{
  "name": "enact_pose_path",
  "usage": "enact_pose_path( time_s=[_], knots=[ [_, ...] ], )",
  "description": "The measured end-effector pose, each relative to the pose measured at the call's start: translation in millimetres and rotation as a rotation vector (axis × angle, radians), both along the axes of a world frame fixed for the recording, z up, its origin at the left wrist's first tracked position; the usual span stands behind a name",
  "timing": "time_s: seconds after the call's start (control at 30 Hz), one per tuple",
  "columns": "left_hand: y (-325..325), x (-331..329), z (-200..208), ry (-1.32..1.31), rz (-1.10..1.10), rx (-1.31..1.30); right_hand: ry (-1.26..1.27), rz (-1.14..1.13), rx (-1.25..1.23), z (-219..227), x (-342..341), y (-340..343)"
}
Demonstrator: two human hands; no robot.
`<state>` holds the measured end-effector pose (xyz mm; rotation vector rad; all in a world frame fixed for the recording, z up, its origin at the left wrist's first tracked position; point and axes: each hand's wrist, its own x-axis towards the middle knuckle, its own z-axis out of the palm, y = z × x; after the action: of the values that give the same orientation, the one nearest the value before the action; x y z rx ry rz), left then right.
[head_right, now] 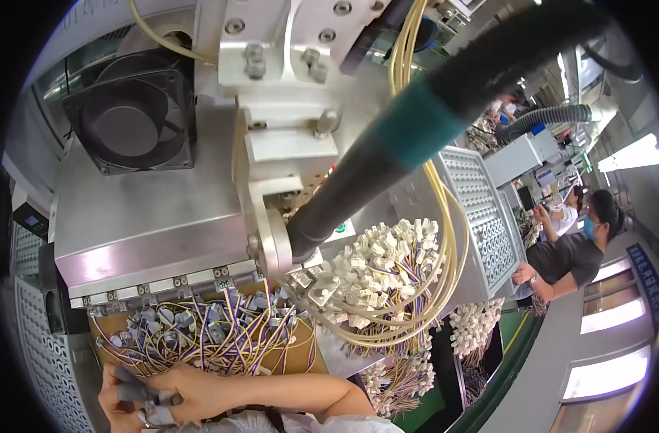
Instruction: The person takes metal components from a tray, attaches them to wire harnesses, inserts the wire connectors into a soldering machine, and gathers the completed wire harness assemblies into a bundle by hand.
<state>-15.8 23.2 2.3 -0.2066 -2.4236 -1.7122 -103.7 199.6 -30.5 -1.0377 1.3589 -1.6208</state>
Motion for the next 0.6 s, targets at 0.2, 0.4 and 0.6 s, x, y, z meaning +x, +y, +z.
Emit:
enact_pose_path(
  time_s=[0.2, 0.4, 0.6],
  knots=[
    [-24, 58, -8, -0.451, 0.016, -0.459, -0.208, -0.116, 0.137, 16, -2, 2],
    [-33, 103, -64, -0.366, -0.075, -0.718, -0.373, -0.263, 0.166, 22, 14, -14],
    [-30, 92, -50, -0.106, 0.256, -0.532, -0.754, -0.665, 0.0, 19, 11, -6]
  ],
)
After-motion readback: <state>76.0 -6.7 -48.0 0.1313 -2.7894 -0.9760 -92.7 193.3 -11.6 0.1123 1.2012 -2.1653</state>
